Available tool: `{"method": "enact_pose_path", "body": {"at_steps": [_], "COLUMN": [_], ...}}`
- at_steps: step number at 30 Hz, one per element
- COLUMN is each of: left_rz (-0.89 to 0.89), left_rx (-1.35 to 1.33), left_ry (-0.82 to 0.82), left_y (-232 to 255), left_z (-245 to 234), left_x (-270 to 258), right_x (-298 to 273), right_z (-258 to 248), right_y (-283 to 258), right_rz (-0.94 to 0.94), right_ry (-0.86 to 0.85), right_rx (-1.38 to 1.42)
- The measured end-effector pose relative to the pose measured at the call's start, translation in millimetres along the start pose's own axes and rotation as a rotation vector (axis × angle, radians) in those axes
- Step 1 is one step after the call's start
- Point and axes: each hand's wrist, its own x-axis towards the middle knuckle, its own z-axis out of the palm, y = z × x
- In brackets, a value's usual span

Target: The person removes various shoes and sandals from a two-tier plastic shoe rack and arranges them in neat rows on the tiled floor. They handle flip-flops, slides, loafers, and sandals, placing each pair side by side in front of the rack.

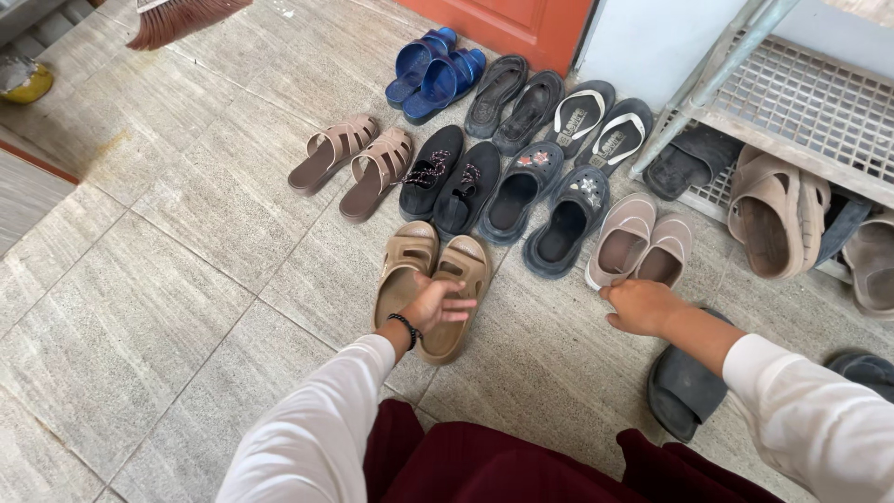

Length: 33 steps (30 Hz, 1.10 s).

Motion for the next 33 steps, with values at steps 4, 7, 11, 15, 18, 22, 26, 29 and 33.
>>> {"method": "enact_pose_path", "body": {"at_steps": [4, 7, 11, 15, 18, 22, 26, 29, 33], "left_rz": [0.066, 0.119, 0.237, 0.266, 0.302, 0.447, 0.487, 0.464, 0.493], "left_rx": [-0.083, -0.134, -0.069, 0.018, 0.043, 0.149, 0.395, 0.552, 0.601], "left_ry": [0.094, 0.365, 0.447, 0.506, 0.610, 0.742, 0.830, 0.969, 1.049], "left_y": [-10, -15, -17, -18, -11, 0, 25, 49, 89], "left_z": [-5, -11, -27, -57, -90, -153, -221, -251, -264], "left_x": [37, 58, 59, 47, 41, 34, 19, 12, 4], "right_x": [-10, -16, -17, -6, 8, 30, 44, 50, 54], "right_z": [15, 25, 32, 30, 19, 2, -8, -7, 0], "right_y": [-4, 4, 20, 29, 28, 15, -5, -14, -18], "right_rz": [-0.014, 0.007, 0.041, 0.076, 0.045, -0.007, -0.054, -0.076, -0.099], "right_ry": [-0.006, -0.043, -0.070, -0.091, -0.028, 0.004, 0.028, 0.029, 0.035], "right_rx": [0.036, 0.013, -0.022, -0.075, -0.057, -0.109, -0.093, -0.060, -0.052]}}
